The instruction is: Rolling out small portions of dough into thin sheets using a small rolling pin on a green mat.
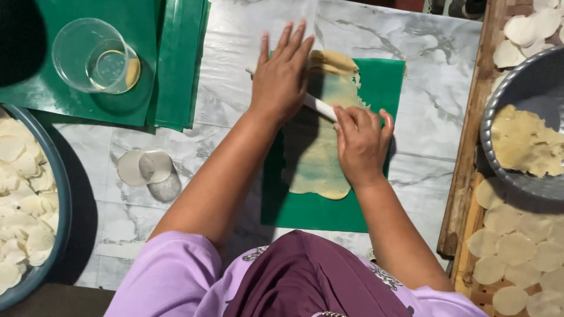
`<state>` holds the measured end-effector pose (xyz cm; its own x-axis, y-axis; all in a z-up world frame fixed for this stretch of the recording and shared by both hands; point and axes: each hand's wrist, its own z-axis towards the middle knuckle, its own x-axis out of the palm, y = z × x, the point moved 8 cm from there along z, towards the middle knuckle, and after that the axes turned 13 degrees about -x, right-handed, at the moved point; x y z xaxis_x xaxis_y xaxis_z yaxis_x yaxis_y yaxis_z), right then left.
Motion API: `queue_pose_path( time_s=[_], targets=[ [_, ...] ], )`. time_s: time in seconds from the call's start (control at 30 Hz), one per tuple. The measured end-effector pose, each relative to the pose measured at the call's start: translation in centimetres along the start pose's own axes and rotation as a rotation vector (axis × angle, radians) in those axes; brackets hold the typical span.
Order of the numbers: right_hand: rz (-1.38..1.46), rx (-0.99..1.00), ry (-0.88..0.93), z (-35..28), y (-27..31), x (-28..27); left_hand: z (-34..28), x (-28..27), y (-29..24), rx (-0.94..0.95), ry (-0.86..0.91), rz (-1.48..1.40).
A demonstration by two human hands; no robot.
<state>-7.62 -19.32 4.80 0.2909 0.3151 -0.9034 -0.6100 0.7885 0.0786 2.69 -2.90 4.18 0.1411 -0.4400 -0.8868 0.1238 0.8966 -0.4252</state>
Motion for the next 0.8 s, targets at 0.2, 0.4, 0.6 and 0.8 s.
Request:
queue_pose_path(
  time_s=[0.2,0.4,0.6,0.8],
  targets=[
    [0.004,0.15,0.169,-2.7,-2.0,-3.5,3.3,5.0,-1.4,0.245,0.127,-0.188],
    [0.016,0.424,0.192,-10.4,-6.2,-5.3,0.7,2.2,-1.5,0.27,0.034,-0.33],
    [0.198,0.397,-0.187,-9.4,-7.1,-5.3,-2.0,3.6,-0.6,0.34,-0.086,-0.165],
    [0.087,0.182,-0.194,-1.0,-7.0,-5.3,-4.8,2.9,-2.1,0.465,-0.112,-0.068]
  ],
)
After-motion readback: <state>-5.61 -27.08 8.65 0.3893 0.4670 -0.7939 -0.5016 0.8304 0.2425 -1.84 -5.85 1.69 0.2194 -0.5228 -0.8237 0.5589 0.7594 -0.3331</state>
